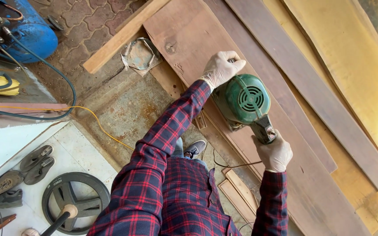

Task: The person sands long wooden planks laid across supports using electric sanders. They first run a green handheld sander along the plank surfaces, reposition the planks, then switch to a teal orbital sander and continue sanding the wood surfaces, moving the tool back and forth along the boards.

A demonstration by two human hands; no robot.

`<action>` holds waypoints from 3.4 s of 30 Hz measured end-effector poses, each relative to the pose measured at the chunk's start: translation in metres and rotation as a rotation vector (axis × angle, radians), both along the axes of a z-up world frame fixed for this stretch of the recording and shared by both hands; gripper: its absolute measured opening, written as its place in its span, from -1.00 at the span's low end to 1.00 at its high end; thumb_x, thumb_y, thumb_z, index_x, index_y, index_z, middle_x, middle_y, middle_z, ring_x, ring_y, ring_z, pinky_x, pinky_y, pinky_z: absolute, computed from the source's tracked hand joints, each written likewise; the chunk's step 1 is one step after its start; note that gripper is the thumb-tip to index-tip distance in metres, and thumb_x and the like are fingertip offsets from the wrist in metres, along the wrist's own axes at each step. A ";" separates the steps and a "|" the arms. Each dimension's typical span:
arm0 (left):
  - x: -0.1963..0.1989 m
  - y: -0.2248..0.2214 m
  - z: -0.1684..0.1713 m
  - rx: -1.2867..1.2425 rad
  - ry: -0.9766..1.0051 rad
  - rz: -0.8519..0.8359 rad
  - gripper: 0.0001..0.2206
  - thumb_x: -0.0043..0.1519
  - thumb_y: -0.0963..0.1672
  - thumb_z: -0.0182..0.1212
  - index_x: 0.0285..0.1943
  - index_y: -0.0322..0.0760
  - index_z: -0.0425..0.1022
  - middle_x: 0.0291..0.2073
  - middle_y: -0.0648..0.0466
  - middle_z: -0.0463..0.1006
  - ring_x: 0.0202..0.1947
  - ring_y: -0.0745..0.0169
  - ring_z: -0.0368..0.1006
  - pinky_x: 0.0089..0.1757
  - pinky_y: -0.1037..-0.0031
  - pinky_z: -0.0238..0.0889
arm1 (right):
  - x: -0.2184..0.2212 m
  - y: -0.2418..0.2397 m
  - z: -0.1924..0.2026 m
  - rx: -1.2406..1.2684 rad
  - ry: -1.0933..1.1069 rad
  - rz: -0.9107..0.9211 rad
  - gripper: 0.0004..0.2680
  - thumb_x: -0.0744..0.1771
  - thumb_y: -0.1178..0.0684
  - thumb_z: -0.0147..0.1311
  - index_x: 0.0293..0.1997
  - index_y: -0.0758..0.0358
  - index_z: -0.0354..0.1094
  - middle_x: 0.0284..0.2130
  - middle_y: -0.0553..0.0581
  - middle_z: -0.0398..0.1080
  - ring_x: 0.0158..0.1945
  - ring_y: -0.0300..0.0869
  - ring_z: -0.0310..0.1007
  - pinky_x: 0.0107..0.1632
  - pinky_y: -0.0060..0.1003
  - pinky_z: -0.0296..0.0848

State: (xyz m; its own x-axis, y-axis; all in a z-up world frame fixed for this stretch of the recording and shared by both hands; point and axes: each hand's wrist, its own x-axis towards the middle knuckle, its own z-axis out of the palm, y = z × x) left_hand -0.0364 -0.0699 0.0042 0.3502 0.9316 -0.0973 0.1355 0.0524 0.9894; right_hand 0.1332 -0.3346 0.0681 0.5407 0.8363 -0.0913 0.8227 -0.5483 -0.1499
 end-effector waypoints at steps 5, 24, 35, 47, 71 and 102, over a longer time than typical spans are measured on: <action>0.025 -0.050 0.008 -0.017 0.037 -0.004 -0.75 0.15 0.01 0.28 -0.46 -0.17 0.60 -0.61 0.18 0.63 -0.55 0.36 0.50 -0.43 0.43 0.35 | 0.024 -0.047 0.003 -0.031 -0.037 -0.035 -0.56 0.15 -0.30 0.42 0.01 0.06 0.55 -0.36 0.23 0.58 -0.26 0.10 0.60 -0.16 -0.03 0.55; 0.096 -0.192 0.015 0.048 -0.049 -0.136 -0.76 0.20 0.01 0.26 -0.38 -0.16 0.61 -0.54 0.12 0.65 -0.53 0.28 0.56 -0.41 0.40 0.42 | 0.100 -0.198 0.004 -0.073 -0.121 -0.135 -0.59 0.16 -0.29 0.40 0.00 0.02 0.56 -0.37 0.18 0.59 -0.33 0.00 0.62 -0.20 -0.10 0.57; 0.089 -0.195 0.022 0.044 -0.076 -0.225 -0.81 0.18 -0.04 0.28 -0.34 -0.22 0.59 -0.47 0.01 0.66 -0.44 0.15 0.61 -0.33 0.38 0.49 | 0.101 -0.205 0.004 -0.079 -0.079 -0.187 -0.59 0.16 -0.28 0.41 0.03 0.00 0.56 -0.37 0.12 0.60 -0.33 -0.05 0.62 -0.19 -0.14 0.56; 0.050 -0.138 0.010 -0.004 -0.050 -0.160 -0.80 0.16 -0.01 0.27 -0.34 -0.18 0.62 -0.50 0.05 0.67 -0.46 0.18 0.62 -0.35 0.39 0.47 | 0.057 -0.143 -0.005 -0.073 -0.081 -0.162 -0.58 0.15 -0.27 0.43 0.01 0.03 0.57 -0.35 0.16 0.60 -0.29 -0.01 0.63 -0.17 -0.11 0.57; -0.104 0.126 -0.035 0.022 -0.040 0.106 -0.79 0.14 -0.01 0.29 -0.44 -0.16 0.61 -0.53 0.14 0.69 -0.49 0.32 0.60 -0.41 0.45 0.43 | -0.077 0.146 -0.026 -0.012 -0.011 0.097 -0.61 0.13 -0.22 0.43 -0.06 0.09 0.56 -0.40 0.20 0.58 -0.33 0.05 0.61 -0.21 -0.07 0.55; -0.196 0.224 -0.055 0.055 -0.005 0.156 -0.78 0.14 -0.04 0.31 -0.52 -0.19 0.56 -0.63 0.19 0.58 -0.59 0.39 0.46 -0.45 0.44 0.34 | -0.171 0.248 -0.029 0.015 0.028 0.153 -0.65 0.17 -0.13 0.43 -0.04 0.11 0.54 -0.36 0.16 0.60 -0.33 0.01 0.62 -0.21 -0.11 0.57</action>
